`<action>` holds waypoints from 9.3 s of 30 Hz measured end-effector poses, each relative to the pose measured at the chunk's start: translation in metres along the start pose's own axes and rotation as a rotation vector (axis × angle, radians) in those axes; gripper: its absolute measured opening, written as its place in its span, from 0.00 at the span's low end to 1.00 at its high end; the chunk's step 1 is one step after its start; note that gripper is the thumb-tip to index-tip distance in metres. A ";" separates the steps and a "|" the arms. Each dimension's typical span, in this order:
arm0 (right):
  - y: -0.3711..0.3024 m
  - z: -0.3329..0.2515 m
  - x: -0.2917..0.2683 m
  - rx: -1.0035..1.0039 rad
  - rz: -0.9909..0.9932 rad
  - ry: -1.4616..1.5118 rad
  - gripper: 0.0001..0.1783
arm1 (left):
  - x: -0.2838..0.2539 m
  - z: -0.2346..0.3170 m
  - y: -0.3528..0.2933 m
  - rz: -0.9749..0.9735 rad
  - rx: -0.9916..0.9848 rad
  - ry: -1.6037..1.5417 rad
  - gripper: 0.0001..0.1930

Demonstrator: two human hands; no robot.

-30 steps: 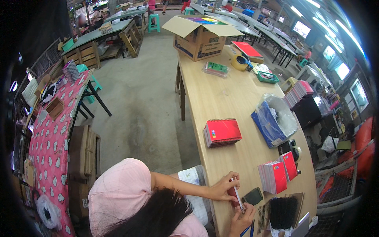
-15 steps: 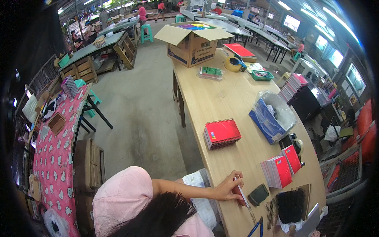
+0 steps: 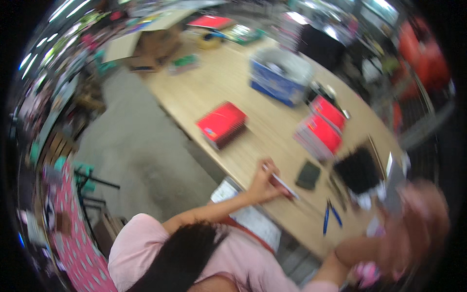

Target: The person manually assembles notebooks by inserting spiral wire into the punched holes of red notebook covers and paper stacks, then using pliers to trim and secure the wire ends.

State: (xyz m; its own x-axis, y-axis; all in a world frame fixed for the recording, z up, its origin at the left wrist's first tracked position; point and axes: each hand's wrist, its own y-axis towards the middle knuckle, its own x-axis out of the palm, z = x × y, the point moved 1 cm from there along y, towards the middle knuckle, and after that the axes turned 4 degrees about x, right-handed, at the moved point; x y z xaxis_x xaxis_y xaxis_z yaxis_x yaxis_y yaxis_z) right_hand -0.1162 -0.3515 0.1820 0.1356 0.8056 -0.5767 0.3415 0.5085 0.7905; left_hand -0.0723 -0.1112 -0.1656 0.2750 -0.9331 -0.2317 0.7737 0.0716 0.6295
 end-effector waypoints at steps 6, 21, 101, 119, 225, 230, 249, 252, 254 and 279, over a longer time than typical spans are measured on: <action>-0.125 0.104 0.120 0.762 -0.533 -0.360 0.21 | -0.027 0.003 0.018 -0.121 -0.057 -0.016 0.33; -0.188 0.118 0.143 1.066 -0.364 0.943 0.23 | -0.023 0.004 0.024 -0.199 -0.037 -0.019 0.33; -0.131 0.026 0.201 0.861 0.013 0.090 0.08 | -0.038 0.035 0.033 -0.421 -0.400 -0.749 0.10; -0.244 0.044 0.147 1.138 -0.052 -0.511 0.27 | -0.052 0.026 0.029 -0.355 -0.433 -0.647 0.12; -0.067 0.059 0.166 0.243 -0.213 -0.541 0.27 | -0.095 0.058 0.094 -0.522 -0.267 -0.497 0.22; -0.066 0.059 0.168 0.244 -0.230 -0.558 0.27 | -0.098 0.058 0.096 -0.557 -0.342 -0.479 0.23; -0.086 0.060 0.172 0.477 -0.354 -0.493 0.24 | -0.092 0.055 0.092 -0.506 -0.321 -0.420 0.23; -0.070 0.056 0.165 0.259 -0.218 -0.618 0.27 | -0.093 0.048 0.092 -0.467 -0.350 -0.461 0.23; -0.068 0.055 0.168 0.236 -0.228 -0.646 0.28 | -0.092 0.053 0.093 -0.472 -0.366 -0.418 0.23; -0.162 0.053 0.091 0.997 -0.020 -0.243 0.23 | -0.015 -0.051 0.365 0.137 -0.130 -0.138 0.09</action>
State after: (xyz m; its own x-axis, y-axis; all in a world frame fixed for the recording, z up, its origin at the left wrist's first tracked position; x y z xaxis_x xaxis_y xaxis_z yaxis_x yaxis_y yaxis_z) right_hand -0.1098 -0.3766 -0.0099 0.2683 0.6603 -0.7014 0.9481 -0.0521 0.3136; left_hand 0.2350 -0.0529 0.0293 0.3093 -0.9501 -0.0416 0.8039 0.2378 0.5451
